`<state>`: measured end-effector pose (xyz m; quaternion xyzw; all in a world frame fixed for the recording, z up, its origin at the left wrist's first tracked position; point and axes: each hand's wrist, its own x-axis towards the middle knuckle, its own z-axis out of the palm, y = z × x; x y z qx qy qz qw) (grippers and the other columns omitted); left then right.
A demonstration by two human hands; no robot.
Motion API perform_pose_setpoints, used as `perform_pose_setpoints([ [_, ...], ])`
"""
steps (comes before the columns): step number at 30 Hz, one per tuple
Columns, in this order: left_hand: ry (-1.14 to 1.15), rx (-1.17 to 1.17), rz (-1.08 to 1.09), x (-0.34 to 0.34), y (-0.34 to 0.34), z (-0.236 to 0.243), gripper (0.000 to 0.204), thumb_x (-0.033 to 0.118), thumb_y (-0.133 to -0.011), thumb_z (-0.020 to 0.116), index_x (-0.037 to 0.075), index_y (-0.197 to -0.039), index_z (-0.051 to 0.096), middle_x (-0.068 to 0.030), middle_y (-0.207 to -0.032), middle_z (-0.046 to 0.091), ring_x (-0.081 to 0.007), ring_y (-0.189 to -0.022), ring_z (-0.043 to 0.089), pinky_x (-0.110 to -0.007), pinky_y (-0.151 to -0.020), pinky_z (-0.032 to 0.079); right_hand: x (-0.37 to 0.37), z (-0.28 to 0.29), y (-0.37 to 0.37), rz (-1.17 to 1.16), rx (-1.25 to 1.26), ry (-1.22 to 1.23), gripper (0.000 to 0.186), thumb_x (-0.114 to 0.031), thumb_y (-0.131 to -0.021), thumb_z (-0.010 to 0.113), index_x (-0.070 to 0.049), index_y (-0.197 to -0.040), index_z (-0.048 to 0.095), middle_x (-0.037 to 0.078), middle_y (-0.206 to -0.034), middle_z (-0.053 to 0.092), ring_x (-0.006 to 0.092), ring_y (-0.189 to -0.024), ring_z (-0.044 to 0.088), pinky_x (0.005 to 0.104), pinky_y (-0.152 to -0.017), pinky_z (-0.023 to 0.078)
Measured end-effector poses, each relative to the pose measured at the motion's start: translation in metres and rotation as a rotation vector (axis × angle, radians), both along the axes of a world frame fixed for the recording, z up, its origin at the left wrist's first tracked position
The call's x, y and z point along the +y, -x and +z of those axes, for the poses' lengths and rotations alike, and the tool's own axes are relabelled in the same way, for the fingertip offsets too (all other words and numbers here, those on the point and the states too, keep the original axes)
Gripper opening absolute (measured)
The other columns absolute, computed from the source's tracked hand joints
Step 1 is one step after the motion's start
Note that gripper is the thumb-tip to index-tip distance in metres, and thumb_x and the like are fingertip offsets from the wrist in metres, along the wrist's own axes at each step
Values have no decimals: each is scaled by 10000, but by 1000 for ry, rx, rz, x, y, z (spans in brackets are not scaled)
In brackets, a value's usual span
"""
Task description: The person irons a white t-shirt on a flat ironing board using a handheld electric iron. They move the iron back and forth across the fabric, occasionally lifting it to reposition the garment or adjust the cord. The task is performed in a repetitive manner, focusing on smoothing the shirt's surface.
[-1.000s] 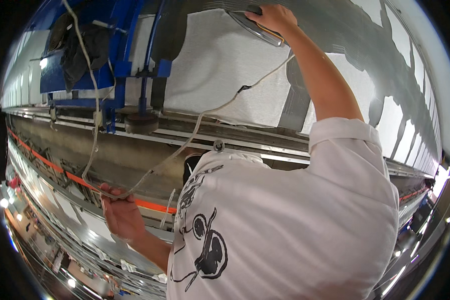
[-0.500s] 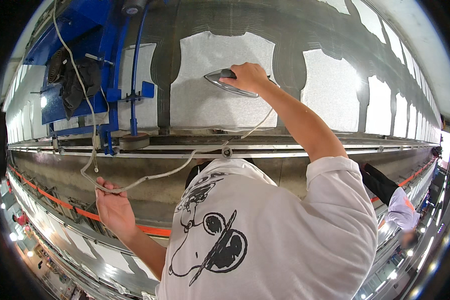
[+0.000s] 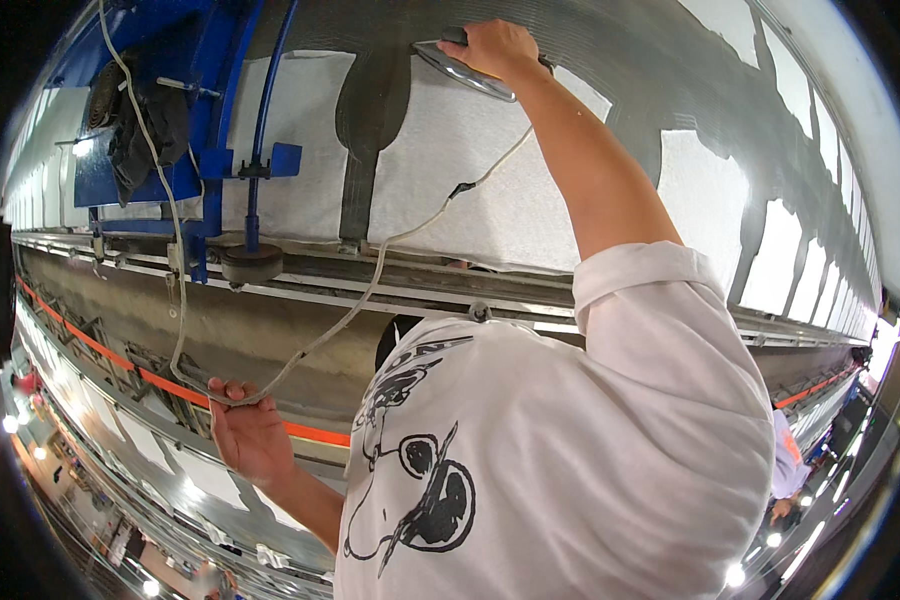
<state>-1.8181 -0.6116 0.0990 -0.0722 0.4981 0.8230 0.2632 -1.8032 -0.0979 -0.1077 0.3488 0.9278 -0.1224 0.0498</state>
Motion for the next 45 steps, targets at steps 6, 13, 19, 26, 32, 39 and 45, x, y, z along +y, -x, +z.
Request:
perform_pose_setpoints([
  [6, 3, -55, -4, 15, 0, -9, 301, 221, -1012, 489, 48, -1256, 521, -68, -1013, 558, -172, -881, 506, -329, -770, 420, 5, -11, -1, -3, 100, -43, 623, -660, -863, 539, -77, -1022, 686, 198, -1015, 699, 373, -949, 681, 478, -810, 546],
  [13, -26, -28, -43, 20, 5, -8, 317, 215, -1007, 499, 34, -1267, 524, -74, -1041, 563, -180, -905, 503, -344, -796, 422, 1, 4, -4, -3, 206, -3, 599, -515, -844, 645, -37, -1202, 605, 255, -1146, 649, 432, -1033, 639, 517, -851, 523],
  [19, -60, 30, -54, 4, -1, 6, 340, 238, -1008, 509, 29, -1275, 525, -59, -1061, 558, -172, -933, 487, -342, -826, 407, -46, -16, -42, 120, -136, 206, 754, -776, -874, 422, -78, -1000, 678, 146, -944, 720, 330, -895, 701, 484, -740, 547],
  [26, 4, 86, -81, 6, 0, 11, 335, 264, -1023, 496, 36, -1268, 525, -21, -981, 504, -147, -869, 434, -320, -793, 361, -190, -4, -162, 258, -198, 392, 701, -758, -876, 439, -86, -940, 626, 139, -774, 686, 353, -724, 697, 471, -613, 556],
  [32, 49, 111, -118, 24, -6, 9, 318, 254, -1027, 487, 42, -1261, 527, -21, -997, 512, -146, -873, 445, -315, -768, 375, -84, -3, -158, 33, -304, 291, 759, -804, -882, 357, -95, -994, 605, 125, -761, 678, 286, -723, 704, 453, -594, 568],
  [39, 52, 124, -141, 39, -17, 12, 329, 251, -1034, 472, 31, -1275, 516, -40, -1044, 522, -157, -914, 463, -320, -779, 399, 3, -12, -164, -208, -97, 186, 749, -777, -867, 447, -77, -1002, 678, 142, -918, 714, 316, -937, 694, 465, -778, 548],
  [45, 11, 166, -127, 28, 2, 14, 342, 252, -1039, 451, 29, -1292, 512, -35, -1043, 503, -158, -905, 446, -321, -778, 391, -132, 0, -215, 38, -386, 383, 721, -792, -872, 410, -98, -882, 604, 128, -762, 683, 298, -709, 693, 479, -625, 543],
])
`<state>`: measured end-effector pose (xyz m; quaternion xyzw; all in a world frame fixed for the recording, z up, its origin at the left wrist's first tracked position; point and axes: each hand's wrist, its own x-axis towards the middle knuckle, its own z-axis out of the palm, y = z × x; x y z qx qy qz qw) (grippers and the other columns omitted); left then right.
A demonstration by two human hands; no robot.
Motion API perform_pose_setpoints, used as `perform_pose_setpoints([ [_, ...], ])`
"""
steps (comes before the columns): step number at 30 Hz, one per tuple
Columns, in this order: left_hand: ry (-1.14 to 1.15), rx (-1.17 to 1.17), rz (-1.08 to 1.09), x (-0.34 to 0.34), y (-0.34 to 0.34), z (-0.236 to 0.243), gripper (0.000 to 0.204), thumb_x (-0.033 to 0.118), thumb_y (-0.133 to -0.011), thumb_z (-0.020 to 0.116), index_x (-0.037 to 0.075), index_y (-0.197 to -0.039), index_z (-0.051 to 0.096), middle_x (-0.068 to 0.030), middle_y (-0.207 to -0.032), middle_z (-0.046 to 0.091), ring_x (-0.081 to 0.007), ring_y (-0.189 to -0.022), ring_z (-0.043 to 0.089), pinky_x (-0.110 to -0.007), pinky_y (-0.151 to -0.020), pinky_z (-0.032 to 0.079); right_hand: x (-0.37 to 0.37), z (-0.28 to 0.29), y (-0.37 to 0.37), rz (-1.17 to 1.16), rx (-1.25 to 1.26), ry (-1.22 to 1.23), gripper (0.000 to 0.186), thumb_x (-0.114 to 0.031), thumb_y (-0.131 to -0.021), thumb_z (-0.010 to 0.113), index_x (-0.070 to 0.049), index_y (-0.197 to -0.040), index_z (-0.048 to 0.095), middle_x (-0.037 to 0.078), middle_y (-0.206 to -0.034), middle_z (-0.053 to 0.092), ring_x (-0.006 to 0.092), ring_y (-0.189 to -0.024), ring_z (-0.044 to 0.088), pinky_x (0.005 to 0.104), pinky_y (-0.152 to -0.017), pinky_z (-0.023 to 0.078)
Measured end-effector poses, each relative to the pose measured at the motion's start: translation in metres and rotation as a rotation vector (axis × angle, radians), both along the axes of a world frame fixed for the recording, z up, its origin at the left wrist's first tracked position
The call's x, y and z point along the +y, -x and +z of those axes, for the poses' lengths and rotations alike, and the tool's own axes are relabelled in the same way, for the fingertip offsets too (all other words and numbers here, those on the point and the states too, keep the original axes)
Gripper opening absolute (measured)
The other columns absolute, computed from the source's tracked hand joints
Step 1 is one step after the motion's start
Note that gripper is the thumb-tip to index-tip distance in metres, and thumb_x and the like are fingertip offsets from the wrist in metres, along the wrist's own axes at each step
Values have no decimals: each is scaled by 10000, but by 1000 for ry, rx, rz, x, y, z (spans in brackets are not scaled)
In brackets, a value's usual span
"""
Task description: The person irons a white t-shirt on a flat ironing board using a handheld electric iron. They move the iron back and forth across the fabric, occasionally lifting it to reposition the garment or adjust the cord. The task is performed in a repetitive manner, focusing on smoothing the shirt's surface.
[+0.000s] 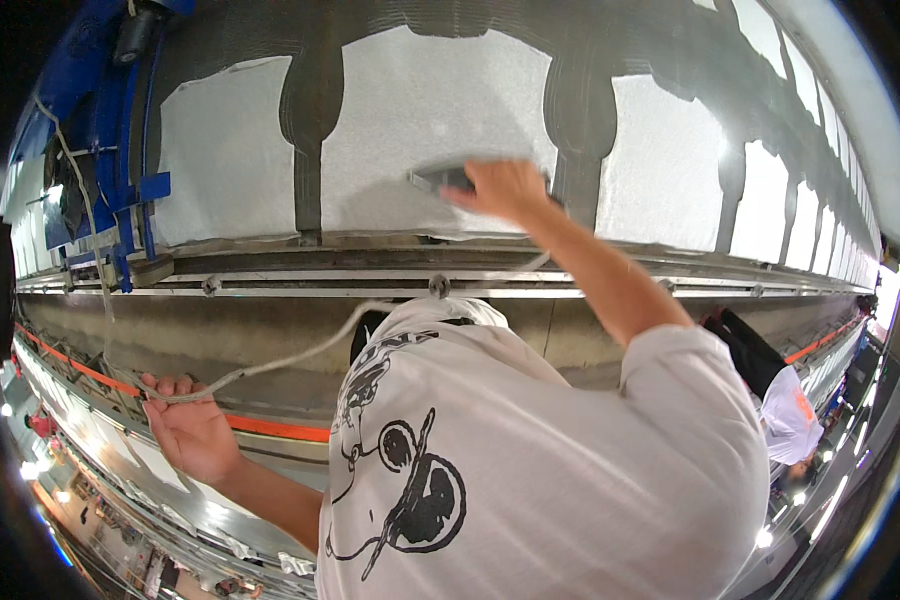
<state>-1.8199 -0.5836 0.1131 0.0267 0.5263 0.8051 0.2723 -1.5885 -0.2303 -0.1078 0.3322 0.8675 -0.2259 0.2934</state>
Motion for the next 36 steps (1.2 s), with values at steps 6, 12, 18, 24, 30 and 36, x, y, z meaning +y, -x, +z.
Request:
perform_pose_setpoints([
  [6, -124, -18, 69, -29, 27, 6, 364, 244, -1019, 485, 4, -1290, 510, -33, -998, 512, -144, -845, 417, -322, -766, 349, -36, 23, 8, -18, 163, 83, 633, -703, -831, 590, -74, -874, 648, 151, -743, 685, 367, -736, 688, 472, -679, 539],
  [12, -77, 32, 200, -64, 59, 9, 364, 242, -1011, 493, 8, -1289, 514, -31, -982, 522, -148, -848, 439, -327, -784, 367, -30, 28, 131, 9, 453, -55, 609, -668, -859, 582, -70, -928, 675, 166, -802, 713, 355, -781, 707, 463, -731, 541],
  [18, -119, 60, 171, -115, 113, -3, 345, 244, -1011, 490, 16, -1266, 529, -47, -991, 539, -152, -865, 480, -330, -806, 410, -34, 26, 301, 49, 506, -123, 582, -642, -869, 589, -73, -941, 683, 167, -874, 721, 342, -852, 703, 457, -776, 534],
  [24, -87, 38, 187, -166, 179, -20, 349, 238, -1015, 485, 13, -1280, 511, -48, -1012, 552, -146, -918, 513, -316, -775, 436, -28, 4, 419, 40, 408, -217, 638, -676, -849, 580, -69, -1000, 706, 171, -984, 720, 345, -987, 679, 465, -861, 517],
  [30, -60, -41, 207, -181, 233, -20, 345, 236, -1005, 497, 4, -1261, 504, -60, -1050, 559, -144, -948, 537, -304, -739, 457, 18, -8, 466, -21, 327, -347, 665, -686, -831, 577, -56, -1001, 708, 191, -1019, 714, 364, -1020, 668, 468, -876, 515],
  [36, -128, -63, 145, -151, 282, -31, 360, 243, -1006, 493, 20, -1288, 511, -61, -1110, 567, -153, -1009, 526, -314, -831, 432, 39, -16, 471, -9, 365, -523, 643, -691, -831, 570, -72, -922, 721, 195, -913, 719, 372, -922, 691, 458, -812, 548],
])
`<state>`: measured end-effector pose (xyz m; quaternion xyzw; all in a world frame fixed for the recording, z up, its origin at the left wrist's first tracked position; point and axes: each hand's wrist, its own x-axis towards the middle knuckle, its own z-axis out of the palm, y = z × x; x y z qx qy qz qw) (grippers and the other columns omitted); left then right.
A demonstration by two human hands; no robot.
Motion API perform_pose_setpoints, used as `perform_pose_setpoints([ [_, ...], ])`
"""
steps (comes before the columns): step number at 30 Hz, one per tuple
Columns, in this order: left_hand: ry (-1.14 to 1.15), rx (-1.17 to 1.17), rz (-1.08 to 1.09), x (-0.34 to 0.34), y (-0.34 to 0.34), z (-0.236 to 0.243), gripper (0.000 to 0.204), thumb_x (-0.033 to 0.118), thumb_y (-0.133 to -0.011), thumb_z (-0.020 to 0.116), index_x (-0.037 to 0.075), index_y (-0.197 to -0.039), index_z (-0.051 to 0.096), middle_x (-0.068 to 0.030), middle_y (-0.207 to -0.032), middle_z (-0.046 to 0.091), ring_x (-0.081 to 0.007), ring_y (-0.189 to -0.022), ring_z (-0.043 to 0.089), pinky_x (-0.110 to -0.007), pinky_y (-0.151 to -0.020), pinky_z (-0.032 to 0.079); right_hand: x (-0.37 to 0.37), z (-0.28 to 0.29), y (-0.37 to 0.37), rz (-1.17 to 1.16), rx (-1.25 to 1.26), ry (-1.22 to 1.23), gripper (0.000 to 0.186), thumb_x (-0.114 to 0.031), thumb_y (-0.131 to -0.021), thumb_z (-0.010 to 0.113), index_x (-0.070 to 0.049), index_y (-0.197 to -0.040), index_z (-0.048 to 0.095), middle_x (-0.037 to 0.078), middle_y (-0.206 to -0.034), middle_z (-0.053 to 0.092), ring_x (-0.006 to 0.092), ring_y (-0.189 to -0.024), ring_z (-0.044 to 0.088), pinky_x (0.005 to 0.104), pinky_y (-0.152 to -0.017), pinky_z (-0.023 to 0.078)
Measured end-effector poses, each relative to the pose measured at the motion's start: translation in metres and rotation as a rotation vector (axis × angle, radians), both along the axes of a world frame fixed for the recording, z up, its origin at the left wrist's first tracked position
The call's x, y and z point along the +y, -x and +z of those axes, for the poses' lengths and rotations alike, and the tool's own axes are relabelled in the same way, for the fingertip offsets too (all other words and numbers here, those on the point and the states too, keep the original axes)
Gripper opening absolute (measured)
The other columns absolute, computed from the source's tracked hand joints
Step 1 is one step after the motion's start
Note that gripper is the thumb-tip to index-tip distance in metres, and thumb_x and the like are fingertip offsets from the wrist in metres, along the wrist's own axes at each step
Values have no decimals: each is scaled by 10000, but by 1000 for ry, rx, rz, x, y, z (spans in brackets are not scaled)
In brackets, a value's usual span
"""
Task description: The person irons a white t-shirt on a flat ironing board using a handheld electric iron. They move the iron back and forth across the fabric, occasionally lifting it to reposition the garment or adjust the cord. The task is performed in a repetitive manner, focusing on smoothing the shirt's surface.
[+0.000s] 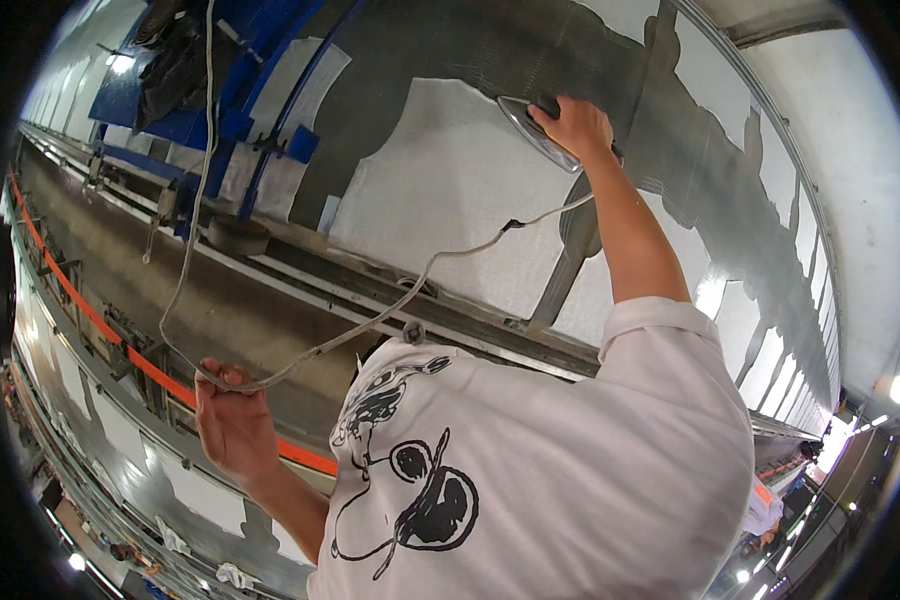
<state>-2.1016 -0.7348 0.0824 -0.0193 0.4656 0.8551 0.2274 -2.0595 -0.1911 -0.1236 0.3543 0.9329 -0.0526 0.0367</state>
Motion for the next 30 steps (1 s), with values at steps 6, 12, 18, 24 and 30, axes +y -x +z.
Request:
perform_pose_setpoints([
  [6, -71, -62, -80, 31, 37, -11, 361, 231, -1006, 501, 26, -1303, 514, -55, -1156, 556, -158, -1040, 514, -321, -880, 408, 4, -13, 2, 4, 10, -75, 643, -711, -824, 566, -91, -904, 717, 174, -891, 726, 377, -887, 697, 466, -750, 564],
  [12, -40, -62, -123, 41, 59, -18, 364, 242, -1006, 492, 0, -1276, 467, -86, -1108, 537, -170, -1005, 508, -326, -805, 426, 6, -11, 9, -36, -33, -49, 642, -717, -812, 577, -95, -894, 711, 171, -884, 725, 378, -890, 697, 474, -739, 564],
  [18, -94, -58, -135, 34, 66, -22, 347, 222, -1013, 493, 18, -1293, 510, -61, -1133, 549, -161, -995, 496, -315, -834, 403, -4, 2, 12, -54, 44, 42, 638, -705, -811, 592, -80, -880, 700, 183, -845, 714, 360, -857, 701, 465, -712, 554],
  [24, -52, -64, -50, 24, 69, -27, 341, 219, -1016, 474, 4, -1279, 501, -67, -1075, 545, -154, -969, 507, -312, -809, 419, -79, 9, 58, 139, -75, 149, 641, -699, -830, 576, -72, -882, 698, 182, -781, 706, 354, -806, 703, 452, -708, 549],
  [30, -33, -54, -69, 16, 70, -28, 345, 232, -1016, 478, 17, -1284, 506, -54, -1063, 538, -148, -930, 473, -296, -807, 389, -67, -5, 110, 31, -7, 86, 666, -709, -836, 557, -69, -939, 708, 179, -863, 723, 365, -857, 707, 462, -737, 560],
])
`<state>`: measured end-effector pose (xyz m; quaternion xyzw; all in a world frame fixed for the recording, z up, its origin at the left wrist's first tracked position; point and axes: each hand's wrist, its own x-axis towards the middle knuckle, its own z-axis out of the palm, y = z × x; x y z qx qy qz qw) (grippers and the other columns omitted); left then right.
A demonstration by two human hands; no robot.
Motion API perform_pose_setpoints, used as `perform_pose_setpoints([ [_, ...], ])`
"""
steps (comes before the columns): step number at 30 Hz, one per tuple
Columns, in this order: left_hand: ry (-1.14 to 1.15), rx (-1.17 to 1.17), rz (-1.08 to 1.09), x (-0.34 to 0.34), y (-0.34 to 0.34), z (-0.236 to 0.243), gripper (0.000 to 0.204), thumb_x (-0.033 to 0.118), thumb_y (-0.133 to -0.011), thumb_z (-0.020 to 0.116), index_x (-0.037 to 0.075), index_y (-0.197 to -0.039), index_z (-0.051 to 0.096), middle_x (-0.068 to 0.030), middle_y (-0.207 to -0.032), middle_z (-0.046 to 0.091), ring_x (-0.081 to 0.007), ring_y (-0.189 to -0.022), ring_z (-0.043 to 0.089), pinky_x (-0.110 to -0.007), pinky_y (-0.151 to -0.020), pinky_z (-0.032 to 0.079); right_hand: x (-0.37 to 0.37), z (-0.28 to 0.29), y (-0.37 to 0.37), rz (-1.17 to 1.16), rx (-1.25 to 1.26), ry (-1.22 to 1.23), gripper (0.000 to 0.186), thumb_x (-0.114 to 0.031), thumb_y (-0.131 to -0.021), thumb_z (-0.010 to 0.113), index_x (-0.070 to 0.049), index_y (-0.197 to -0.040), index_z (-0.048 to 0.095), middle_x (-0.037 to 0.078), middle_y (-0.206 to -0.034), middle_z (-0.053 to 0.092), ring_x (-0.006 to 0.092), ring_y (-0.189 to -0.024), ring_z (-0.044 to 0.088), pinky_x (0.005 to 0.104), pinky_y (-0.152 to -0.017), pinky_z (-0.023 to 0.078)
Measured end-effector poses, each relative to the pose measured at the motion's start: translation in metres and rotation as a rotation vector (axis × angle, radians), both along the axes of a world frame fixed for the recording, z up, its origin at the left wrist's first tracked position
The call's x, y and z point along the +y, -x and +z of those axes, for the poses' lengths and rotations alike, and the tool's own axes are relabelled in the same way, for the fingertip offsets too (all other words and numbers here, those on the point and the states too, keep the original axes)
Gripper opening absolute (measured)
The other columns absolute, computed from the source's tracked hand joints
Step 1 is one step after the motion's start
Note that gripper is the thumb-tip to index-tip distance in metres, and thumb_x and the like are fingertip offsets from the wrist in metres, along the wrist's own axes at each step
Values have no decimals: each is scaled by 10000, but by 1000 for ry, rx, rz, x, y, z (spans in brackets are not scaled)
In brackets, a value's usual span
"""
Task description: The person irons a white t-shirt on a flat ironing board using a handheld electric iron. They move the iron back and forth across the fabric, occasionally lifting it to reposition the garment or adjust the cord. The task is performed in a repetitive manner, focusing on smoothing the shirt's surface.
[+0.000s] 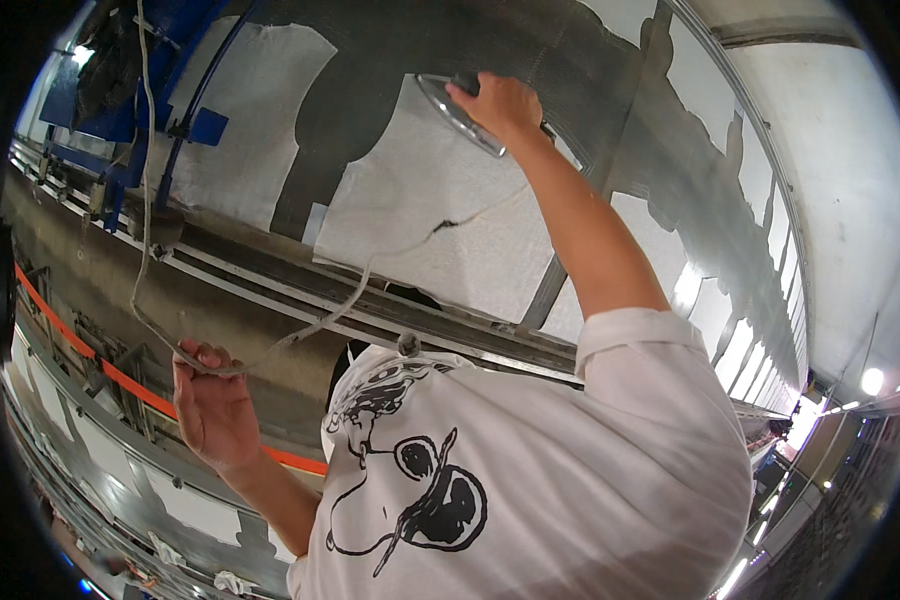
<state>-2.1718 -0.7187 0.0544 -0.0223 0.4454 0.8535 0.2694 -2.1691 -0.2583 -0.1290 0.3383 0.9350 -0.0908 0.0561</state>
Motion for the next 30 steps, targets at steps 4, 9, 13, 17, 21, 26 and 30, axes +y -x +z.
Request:
perform_pose_setpoints([
  [4, 30, -18, 41, -5, -2, -7, 344, 244, -1019, 464, 2, -1262, 493, -68, -1038, 550, -143, -950, 516, -294, -758, 433, 8, 5, 15, -52, -52, -15, 683, -704, -837, 552, -54, -986, 702, 212, -937, 716, 388, -922, 693, 466, -784, 554],
  [9, 37, -36, 46, -4, -2, -10, 348, 246, -1016, 468, 3, -1265, 491, -69, -1065, 550, -141, -944, 508, -300, -761, 428, 10, 3, 15, -71, -91, -3, 704, -722, -835, 538, -64, -1030, 696, 209, -962, 716, 383, -940, 692, 468, -788, 555],
  [13, 49, -32, 42, -3, 1, -9, 357, 242, -1013, 470, 3, -1278, 488, -71, -1090, 554, -143, -958, 508, -297, -772, 421, 9, 0, 15, -64, -92, -49, 707, -741, -836, 521, -93, -1053, 703, 185, -966, 722, 368, -932, 702, 465, -771, 566],
  [17, 23, -19, -7, -6, 5, -4, 355, 252, -1018, 470, 30, -1292, 515, -54, -1098, 538, -150, -978, 477, -306, -831, 379, 10, -3, 15, -66, -90, -41, 698, -736, -833, 530, -93, -1043, 704, 181, -959, 723, 361, -922, 704, 461, -765, 565],
  [21, 5, -14, 48, -12, 8, 1, 376, 241, -996, 507, 16, -1297, 497, -51, -1141, 536, -162, -1007, 477, -324, -847, 396, 9, 5, 9, -21, -65, 34, 685, -721, -842, 536, -81, -1024, 701, 185, -937, 721, 352, -897, 706, 457, -738, 560],
  [26, -85, 118, 48, -24, 30, 15, 378, 249, -999, 508, 7, -1290, 509, -48, -1129, 523, -187, -995, 443, -338, -882, 358, -54, 7, -59, 149, -120, 195, 680, -735, -852, 516, -70, -896, 646, 171, -821, 697, 335, -804, 702, 472, -669, 543],
  [30, -99, 189, -34, -39, 51, 26, 382, 228, -1034, 453, 4, -1344, 473, -53, -1114, 531, -182, -1002, 453, -349, -898, 361, -153, 16, -136, 231, -219, 340, 674, -753, -851, 509, -85, -821, 599, 130, -672, 645, 322, -654, 672, 468, -599, 535],
])
